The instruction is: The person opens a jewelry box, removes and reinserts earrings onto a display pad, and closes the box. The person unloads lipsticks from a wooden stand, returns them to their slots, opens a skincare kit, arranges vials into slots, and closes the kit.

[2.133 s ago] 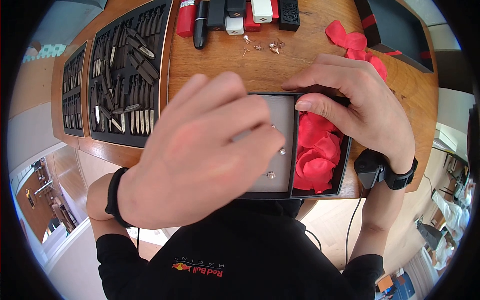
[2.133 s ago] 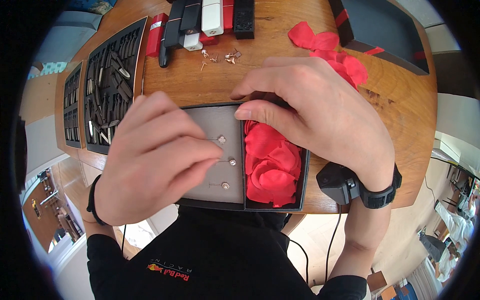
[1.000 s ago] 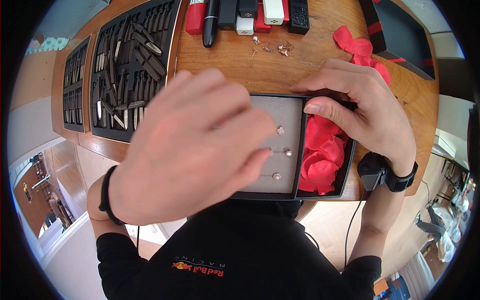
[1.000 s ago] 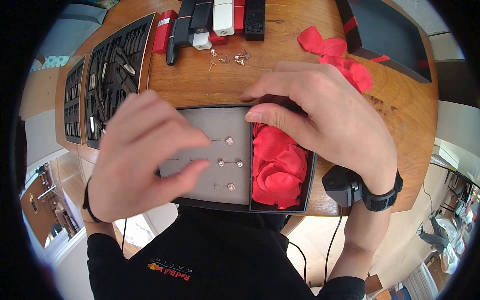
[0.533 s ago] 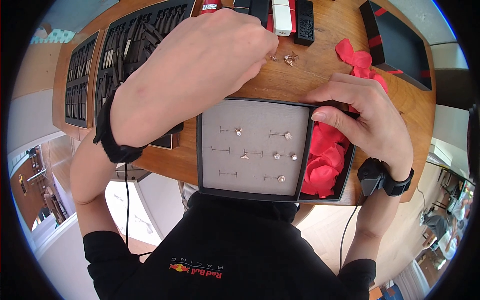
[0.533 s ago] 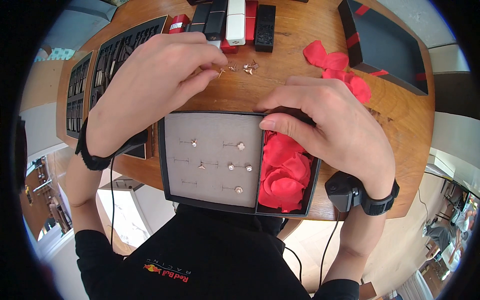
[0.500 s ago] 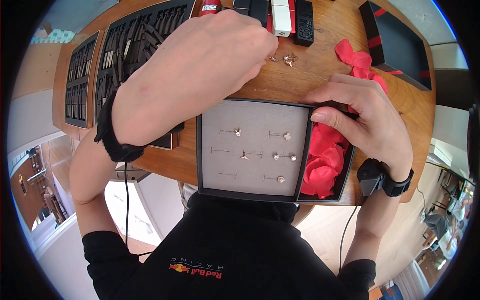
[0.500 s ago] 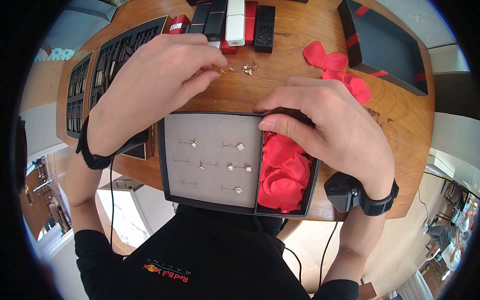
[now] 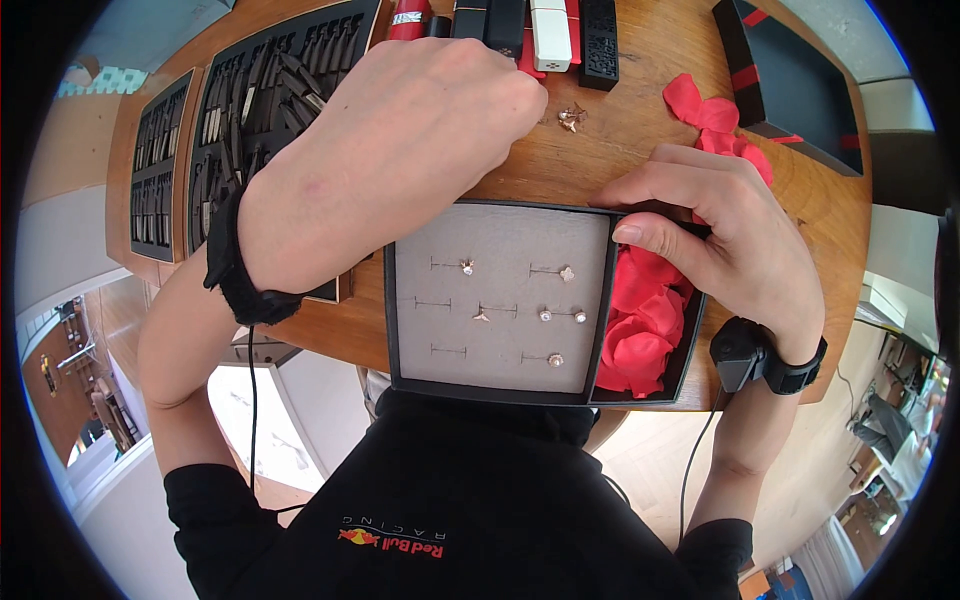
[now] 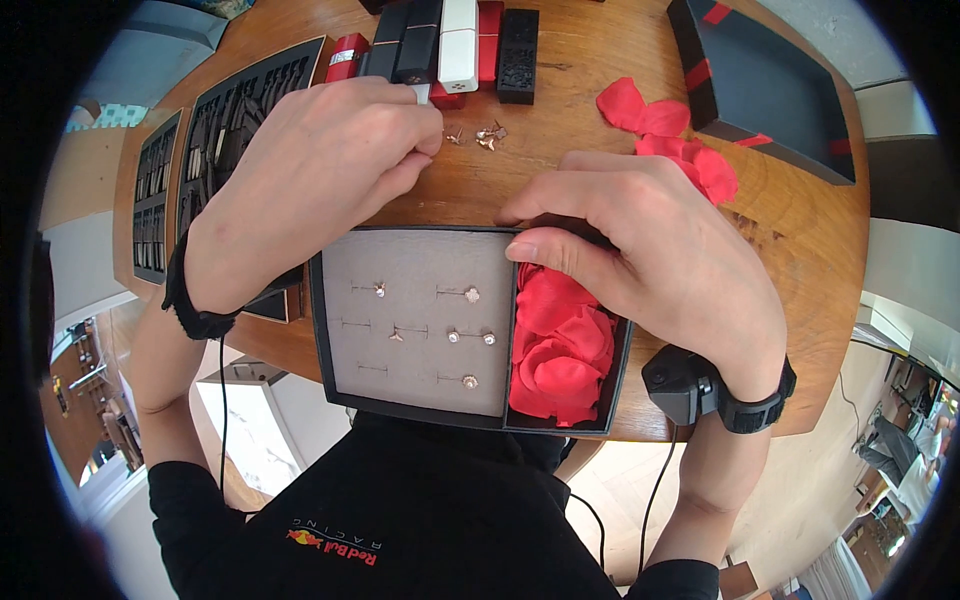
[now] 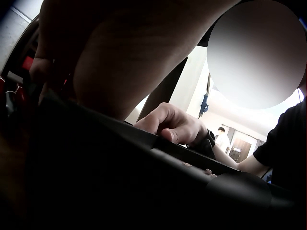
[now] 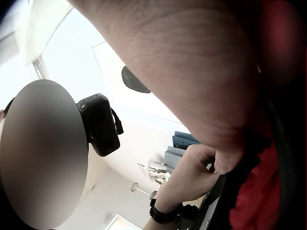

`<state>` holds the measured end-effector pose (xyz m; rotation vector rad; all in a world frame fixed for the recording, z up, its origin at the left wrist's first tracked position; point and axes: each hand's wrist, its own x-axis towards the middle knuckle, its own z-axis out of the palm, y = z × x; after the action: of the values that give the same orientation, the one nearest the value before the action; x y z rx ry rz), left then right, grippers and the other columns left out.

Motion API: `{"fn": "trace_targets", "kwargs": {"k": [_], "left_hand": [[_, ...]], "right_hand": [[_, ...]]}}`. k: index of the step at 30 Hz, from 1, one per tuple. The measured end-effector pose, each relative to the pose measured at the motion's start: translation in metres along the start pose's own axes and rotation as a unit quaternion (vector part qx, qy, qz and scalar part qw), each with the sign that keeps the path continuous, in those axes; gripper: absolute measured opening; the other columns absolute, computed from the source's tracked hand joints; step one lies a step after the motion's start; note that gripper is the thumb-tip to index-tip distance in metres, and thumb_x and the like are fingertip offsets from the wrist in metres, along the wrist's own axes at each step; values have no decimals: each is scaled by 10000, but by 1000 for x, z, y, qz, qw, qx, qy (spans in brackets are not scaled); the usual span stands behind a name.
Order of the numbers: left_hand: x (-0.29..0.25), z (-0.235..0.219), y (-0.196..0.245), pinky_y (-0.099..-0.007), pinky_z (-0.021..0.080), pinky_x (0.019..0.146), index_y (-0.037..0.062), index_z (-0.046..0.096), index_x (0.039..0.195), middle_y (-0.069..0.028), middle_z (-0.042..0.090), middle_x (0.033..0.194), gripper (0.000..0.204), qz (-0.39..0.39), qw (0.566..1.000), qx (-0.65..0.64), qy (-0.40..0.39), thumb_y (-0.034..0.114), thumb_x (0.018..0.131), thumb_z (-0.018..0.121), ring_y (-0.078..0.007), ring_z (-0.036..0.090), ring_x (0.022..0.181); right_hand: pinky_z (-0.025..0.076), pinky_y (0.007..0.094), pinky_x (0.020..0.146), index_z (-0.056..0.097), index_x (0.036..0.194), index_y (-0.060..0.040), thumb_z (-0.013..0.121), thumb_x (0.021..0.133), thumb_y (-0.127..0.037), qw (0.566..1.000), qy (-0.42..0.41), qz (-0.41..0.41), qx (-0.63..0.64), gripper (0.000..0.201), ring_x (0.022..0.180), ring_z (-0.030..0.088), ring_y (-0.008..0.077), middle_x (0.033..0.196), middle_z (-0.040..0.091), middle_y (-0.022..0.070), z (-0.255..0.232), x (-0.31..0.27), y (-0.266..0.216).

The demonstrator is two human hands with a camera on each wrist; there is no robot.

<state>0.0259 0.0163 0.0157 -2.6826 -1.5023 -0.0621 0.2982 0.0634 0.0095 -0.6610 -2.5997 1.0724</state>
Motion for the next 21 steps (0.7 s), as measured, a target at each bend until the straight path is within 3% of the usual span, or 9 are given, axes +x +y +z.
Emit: {"fn": "trace_targets", "kwargs": {"k": [5,8,10,11,13,17,20,21], "left_hand": [[-3,-2,2,-411,583,707,18,689,876,-129,718,843,70,-27,998,-40,-29,69,870,735,-328,718,783],[-8,-4,-5,-407,575,693,9,690,882,-116,709,811,66,-6,996,-84,22,51,859,734,-299,725,766],[-13,-10,-9,-331,552,663,27,706,882,-78,723,818,35,-40,983,-173,41,37,858,730,-206,726,754],[-17,-15,-8,-331,552,663,27,706,882,-78,723,818,35,-40,983,-173,40,37,858,730,-206,726,754],[-29,-28,-1,-245,513,647,51,725,903,-30,749,856,52,-86,963,-254,30,28,857,730,-109,704,759],[-51,-32,14,-208,488,652,59,728,906,-22,771,903,93,-106,932,-339,70,-9,845,744,-75,688,789],[-64,-34,25,-221,522,700,31,721,958,-83,773,979,165,-141,878,-449,88,-77,843,767,-93,692,853],[-66,-34,28,-221,522,700,31,721,958,-83,773,979,165,-145,879,-447,89,-77,843,767,-93,692,853]], "right_hand": [[536,387,774,757,1073,4,778,946,-251,1000,-2,1,2,285,887,683,319,940,723,137,0,0,0],[535,387,771,756,1076,5,777,947,-246,1000,-3,1,-3,282,887,684,320,939,721,137,-1,0,0],[534,387,770,755,1080,5,776,948,-242,1000,-4,-3,0,281,888,685,322,938,719,139,-1,0,0],[534,387,770,755,1080,5,776,948,-242,1000,-3,-4,1,281,888,685,322,938,719,139,-1,0,0],[535,388,771,754,1083,11,776,949,-238,1000,-8,2,-4,284,885,688,323,937,718,141,-1,0,-1],[537,388,774,755,1093,15,775,953,-229,1000,-9,-2,1,282,874,690,327,941,718,150,-2,0,-2],[539,382,777,757,1109,17,772,958,-227,1000,-11,7,4,287,862,694,325,944,717,156,-3,1,-4],[539,377,777,758,1115,17,770,960,-229,1000,-14,9,7,291,860,696,322,942,714,154,-4,1,-5]]}}
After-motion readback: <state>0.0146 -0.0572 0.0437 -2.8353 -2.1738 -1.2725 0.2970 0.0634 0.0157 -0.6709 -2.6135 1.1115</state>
